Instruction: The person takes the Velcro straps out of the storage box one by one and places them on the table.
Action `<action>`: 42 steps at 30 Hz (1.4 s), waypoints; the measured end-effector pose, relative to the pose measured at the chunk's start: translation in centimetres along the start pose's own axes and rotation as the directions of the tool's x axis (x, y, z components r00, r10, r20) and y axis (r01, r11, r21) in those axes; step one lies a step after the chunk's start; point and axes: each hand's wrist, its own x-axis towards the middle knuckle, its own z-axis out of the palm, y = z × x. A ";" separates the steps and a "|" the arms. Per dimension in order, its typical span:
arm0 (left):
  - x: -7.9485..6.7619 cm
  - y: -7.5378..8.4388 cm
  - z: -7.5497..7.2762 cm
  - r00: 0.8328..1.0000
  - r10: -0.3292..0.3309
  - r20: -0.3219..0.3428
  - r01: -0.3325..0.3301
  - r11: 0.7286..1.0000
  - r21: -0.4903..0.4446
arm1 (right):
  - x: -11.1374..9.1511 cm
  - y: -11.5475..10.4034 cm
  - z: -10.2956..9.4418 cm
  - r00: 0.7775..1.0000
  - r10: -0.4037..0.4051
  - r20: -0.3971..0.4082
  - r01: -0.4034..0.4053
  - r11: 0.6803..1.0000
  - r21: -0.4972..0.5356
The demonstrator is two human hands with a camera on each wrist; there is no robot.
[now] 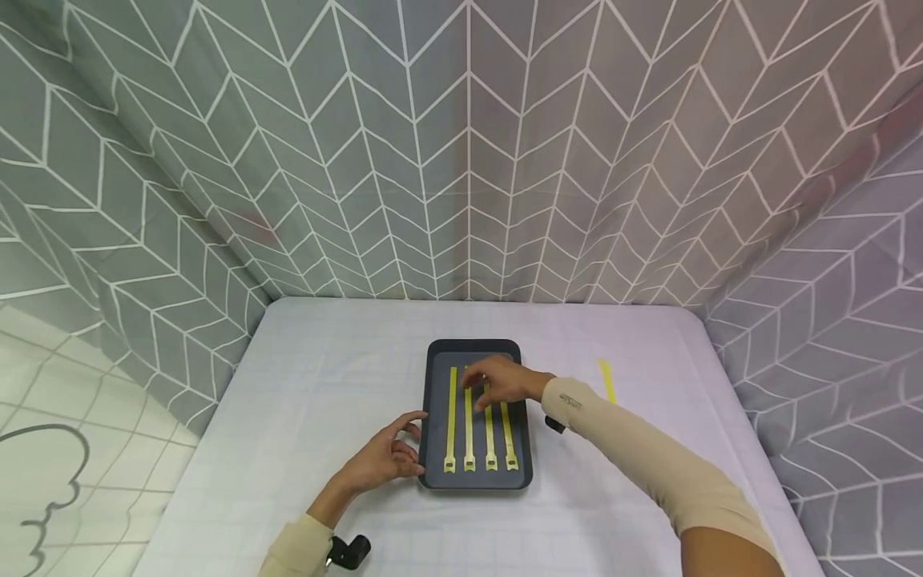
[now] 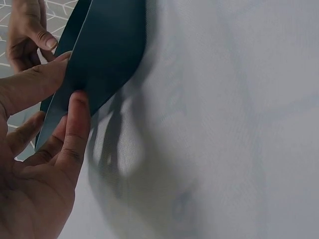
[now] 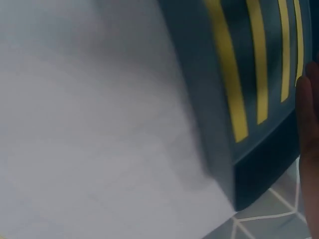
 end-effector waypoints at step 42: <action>-0.3 0.3 0.1 1.000 -0.013 0.005 0.013 0.999 -0.029 | 6.1 -3.0 1.8 0.970 0.021 0.242 0.115 0.837 -0.536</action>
